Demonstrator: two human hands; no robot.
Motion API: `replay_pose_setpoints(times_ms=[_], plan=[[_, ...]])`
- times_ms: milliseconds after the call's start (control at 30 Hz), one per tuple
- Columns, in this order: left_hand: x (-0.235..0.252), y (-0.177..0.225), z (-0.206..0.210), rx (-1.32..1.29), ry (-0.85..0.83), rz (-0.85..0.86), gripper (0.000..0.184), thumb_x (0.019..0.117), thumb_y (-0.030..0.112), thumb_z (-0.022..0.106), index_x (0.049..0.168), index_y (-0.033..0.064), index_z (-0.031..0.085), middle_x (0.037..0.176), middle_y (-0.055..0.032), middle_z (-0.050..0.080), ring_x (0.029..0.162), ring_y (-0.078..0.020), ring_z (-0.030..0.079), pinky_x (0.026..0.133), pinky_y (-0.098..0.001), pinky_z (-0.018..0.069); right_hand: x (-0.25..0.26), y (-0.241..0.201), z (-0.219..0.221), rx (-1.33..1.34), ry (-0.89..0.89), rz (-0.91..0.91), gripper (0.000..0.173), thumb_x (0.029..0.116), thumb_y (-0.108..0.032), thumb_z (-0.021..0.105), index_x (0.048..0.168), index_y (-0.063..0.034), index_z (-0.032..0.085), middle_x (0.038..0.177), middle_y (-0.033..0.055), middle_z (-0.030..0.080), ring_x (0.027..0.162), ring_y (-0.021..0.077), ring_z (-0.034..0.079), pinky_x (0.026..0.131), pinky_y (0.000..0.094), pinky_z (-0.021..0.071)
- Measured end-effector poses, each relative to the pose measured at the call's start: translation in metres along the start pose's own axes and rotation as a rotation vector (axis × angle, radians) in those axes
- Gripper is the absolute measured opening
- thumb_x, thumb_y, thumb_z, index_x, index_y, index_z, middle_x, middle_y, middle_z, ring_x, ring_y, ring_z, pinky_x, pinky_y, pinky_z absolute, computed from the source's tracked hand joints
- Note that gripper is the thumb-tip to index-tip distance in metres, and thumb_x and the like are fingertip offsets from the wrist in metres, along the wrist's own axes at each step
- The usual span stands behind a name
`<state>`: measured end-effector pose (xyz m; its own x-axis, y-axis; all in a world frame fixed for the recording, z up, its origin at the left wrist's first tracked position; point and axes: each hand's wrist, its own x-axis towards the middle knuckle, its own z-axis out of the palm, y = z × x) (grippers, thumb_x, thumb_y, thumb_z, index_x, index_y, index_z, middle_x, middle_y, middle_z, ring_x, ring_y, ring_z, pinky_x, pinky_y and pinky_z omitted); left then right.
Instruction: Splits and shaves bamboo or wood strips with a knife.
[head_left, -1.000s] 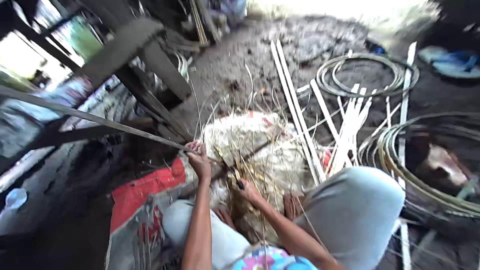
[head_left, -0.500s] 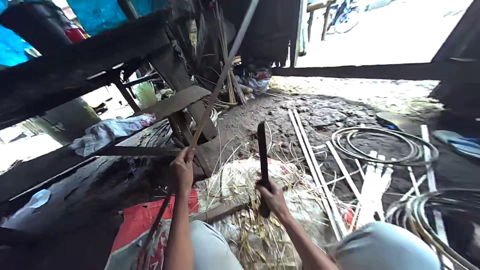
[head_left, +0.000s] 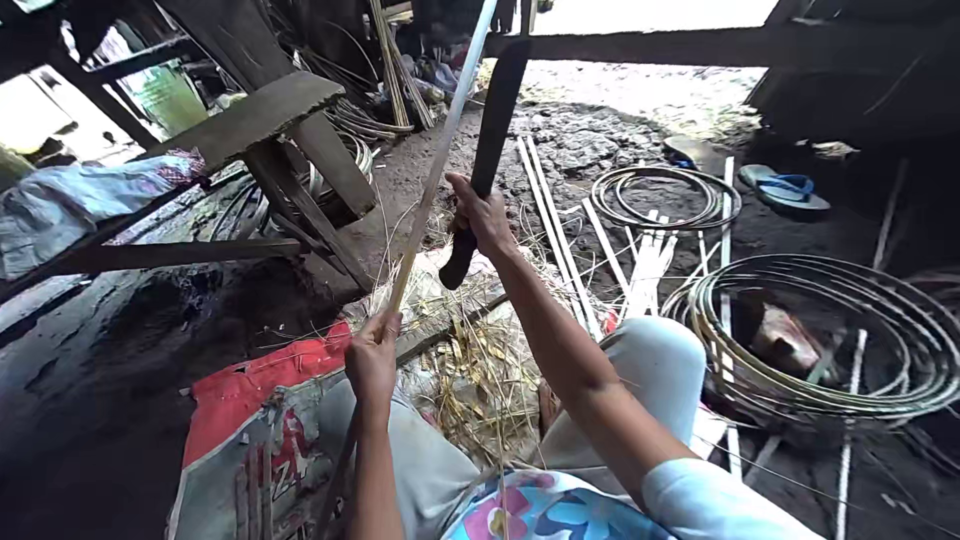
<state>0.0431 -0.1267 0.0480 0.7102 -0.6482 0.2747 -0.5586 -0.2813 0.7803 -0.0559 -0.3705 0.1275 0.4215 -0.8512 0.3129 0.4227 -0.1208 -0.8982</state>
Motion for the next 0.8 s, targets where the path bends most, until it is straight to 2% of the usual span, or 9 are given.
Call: replay_pose_setpoints(times_ms=[67, 167, 300, 400, 433, 467, 567, 667, 800], plan=[[-0.014, -0.007, 0.004, -0.077, -0.044, -0.018, 0.031, 0.0986, 0.033, 0.069, 0.116, 0.0079, 0.075, 0.071, 0.0016, 0.066, 0.054, -0.0051, 0.055, 0.055, -0.0269, 0.0487, 0.013, -0.007, 0.002, 0.018, -0.004, 0.072, 0.016, 0.1067, -0.021, 0.055, 0.1, -0.0078, 0.061, 0.054, -0.0074, 0.041, 0.042, 0.0052, 0.043, 0.047, 0.025, 0.0492], [-0.022, -0.005, 0.005, -0.234, -0.183, -0.102, 0.026, 0.1008, 0.025, 0.067, 0.115, 0.0033, 0.071, 0.068, 0.0005, 0.065, 0.049, -0.0057, 0.056, 0.045, -0.0225, 0.0478, 0.013, -0.009, 0.002, 0.024, -0.045, 0.146, 0.016, 0.1054, -0.017, 0.058, 0.108, -0.0034, 0.067, 0.058, -0.0065, 0.044, 0.044, 0.005, 0.042, 0.047, 0.0235, 0.0472], [0.006, 0.031, 0.017, -0.282, -0.331, -0.121, 0.033, 0.1096, 0.029, 0.049, 0.121, 0.0019, 0.064, 0.076, -0.0021, 0.065, 0.051, -0.0083, 0.056, 0.05, -0.0243, 0.0504, -0.011, -0.001, 0.015, 0.063, -0.164, 0.185, 0.016, 0.1054, -0.014, 0.056, 0.106, -0.0026, 0.067, 0.058, -0.0068, 0.045, 0.045, 0.0042, 0.042, 0.048, 0.0225, 0.0458], [0.028, 0.039, 0.031, -0.318, -0.285, -0.11, 0.034, 0.1118, 0.026, 0.041, 0.12, 0.0034, 0.065, 0.068, 0.0015, 0.049, 0.051, -0.0071, 0.043, 0.049, -0.024, 0.0396, -0.016, 0.011, 0.019, 0.002, -0.178, 0.107, 0.024, 0.1092, -0.014, 0.045, 0.118, -0.001, 0.063, 0.058, -0.0074, 0.043, 0.048, 0.0054, 0.046, 0.054, 0.0268, 0.052], [0.032, 0.04, 0.032, -0.308, -0.271, -0.115, 0.034, 0.1118, 0.027, 0.041, 0.119, 0.0043, 0.065, 0.068, 0.0011, 0.047, 0.052, -0.0082, 0.043, 0.05, -0.0253, 0.039, -0.015, 0.016, 0.014, -0.07, -0.172, 0.057, 0.03, 0.1093, -0.012, 0.041, 0.129, 0.001, 0.06, 0.061, -0.0061, 0.045, 0.05, 0.006, 0.048, 0.056, 0.0277, 0.0522], [0.036, 0.042, 0.033, -0.302, -0.269, -0.122, 0.033, 0.1117, 0.028, 0.042, 0.119, 0.0051, 0.064, 0.068, 0.0006, 0.047, 0.053, -0.0089, 0.042, 0.05, -0.0257, 0.0391, -0.013, 0.021, 0.008, -0.168, -0.168, 0.008, 0.036, 0.1086, -0.01, 0.039, 0.137, 0.0019, 0.057, 0.064, -0.0043, 0.047, 0.051, 0.0062, 0.048, 0.055, 0.0275, 0.0508], [0.042, 0.05, 0.029, -0.302, -0.306, -0.161, 0.032, 0.1115, 0.027, 0.043, 0.129, 0.0064, 0.06, 0.072, -0.0019, 0.049, 0.051, -0.0095, 0.042, 0.048, -0.0251, 0.0388, -0.027, 0.034, -0.005, -0.479, -0.169, -0.054, 0.038, 0.1074, -0.012, 0.041, 0.141, -0.0034, 0.058, 0.072, 0.0028, 0.053, 0.053, 0.0105, 0.045, 0.052, 0.031, 0.0432], [0.045, 0.051, 0.03, -0.342, -0.334, -0.173, 0.031, 0.1118, 0.026, 0.042, 0.132, 0.0084, 0.057, 0.075, -0.0014, 0.052, 0.049, -0.007, 0.039, 0.045, -0.0219, 0.0355, -0.049, 0.034, -0.001, -0.542, -0.227, 0.05, 0.033, 0.1091, -0.018, 0.044, 0.134, -0.0069, 0.064, 0.073, 0.0048, 0.055, 0.055, 0.0135, 0.047, 0.054, 0.0338, 0.0446], [0.038, 0.049, 0.033, -0.359, -0.41, -0.184, 0.034, 0.1116, 0.028, 0.042, 0.137, 0.01, 0.055, 0.073, -0.0037, 0.059, 0.045, -0.0073, 0.042, 0.044, -0.0214, 0.0384, -0.035, 0.044, 0.01, -0.341, -0.218, 0.254, 0.02, 0.1043, -0.021, 0.06, 0.099, -0.0022, 0.064, 0.059, -0.0033, 0.045, 0.045, 0.0056, 0.039, 0.046, 0.0257, 0.0388]])
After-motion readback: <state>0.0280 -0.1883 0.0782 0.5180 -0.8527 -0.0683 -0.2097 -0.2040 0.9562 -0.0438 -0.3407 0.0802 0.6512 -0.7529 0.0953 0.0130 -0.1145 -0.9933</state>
